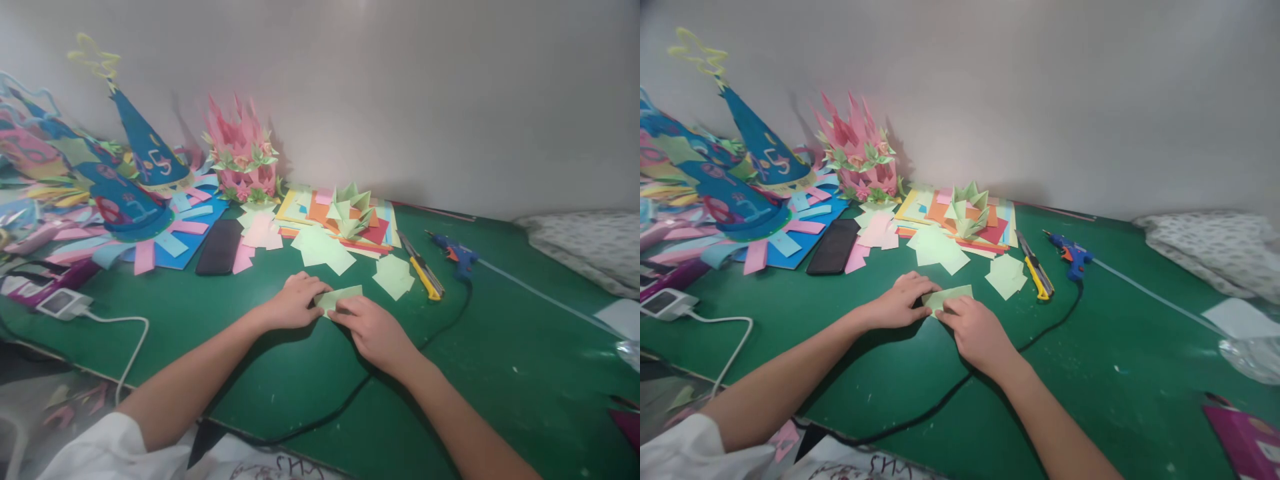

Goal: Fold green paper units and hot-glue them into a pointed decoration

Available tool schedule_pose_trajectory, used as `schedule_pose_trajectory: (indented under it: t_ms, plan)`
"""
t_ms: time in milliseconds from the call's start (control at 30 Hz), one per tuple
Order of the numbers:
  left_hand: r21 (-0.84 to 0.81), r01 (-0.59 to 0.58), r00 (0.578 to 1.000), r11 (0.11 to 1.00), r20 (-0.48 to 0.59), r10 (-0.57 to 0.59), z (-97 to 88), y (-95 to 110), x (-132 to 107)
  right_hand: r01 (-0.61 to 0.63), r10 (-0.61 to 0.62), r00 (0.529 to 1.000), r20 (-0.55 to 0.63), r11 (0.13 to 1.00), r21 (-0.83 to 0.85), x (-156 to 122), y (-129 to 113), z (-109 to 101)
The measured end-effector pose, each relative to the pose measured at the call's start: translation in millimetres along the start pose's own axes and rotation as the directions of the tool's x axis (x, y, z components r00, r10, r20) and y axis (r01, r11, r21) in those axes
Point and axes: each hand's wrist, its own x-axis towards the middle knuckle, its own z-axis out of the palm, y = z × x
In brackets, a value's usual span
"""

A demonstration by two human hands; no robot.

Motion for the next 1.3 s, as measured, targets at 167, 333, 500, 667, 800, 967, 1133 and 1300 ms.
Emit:
schedule_pose_trajectory:
  t_ms: [167,333,500,667,800,967,1133,1300]
  plan:
    - [0.005,-0.016,1.0,1.0,0.013,0.016,-0.5,-1.6,0.0,0.0,0.0,1.0,0.003,1.0,-0.004,-1.7,-0.8,-2.8]
    - [-0.011,-0.011,1.0,1.0,-0.004,0.011,-0.3,-2.4,0.4,0.032,-0.03,0.999,0.036,0.996,-0.082,-2.4,-3.4,-5.6]
    - [-0.004,-0.003,1.0,1.0,-0.001,0.003,0.2,-2.3,0.7,0.048,-0.049,0.999,-0.005,0.998,-0.04,-1.9,0.5,-5.9]
    - [-0.016,-0.022,1.0,1.0,-0.007,0.022,-1.7,-2.6,0.1,0.036,-0.033,0.997,-0.071,0.998,0.053,-4.4,6.3,-9.1]
    - [-0.084,-0.075,0.997,0.994,-0.022,0.073,-3.1,-1.5,-1.7,-0.032,0.055,0.961,-0.27,0.996,0.089,-0.4,7.3,-11.6]
    - [-0.11,-0.12,0.991,0.987,-0.077,0.112,1.7,0.6,-2.0,-0.176,0.184,0.959,-0.216,0.983,0.055,5.9,7.3,-6.4]
    - [-0.131,-0.083,0.986,0.988,-0.155,0.063,2.9,3.6,-0.1,-0.372,0.394,0.909,-0.137,0.914,0.161,4.7,6.9,-0.8]
    - [-0.051,-0.175,0.954,0.983,-0.255,0.157,-4.0,-0.8,-0.2,-0.474,0.513,0.853,-0.093,0.837,0.273,4.4,4.4,1.2]
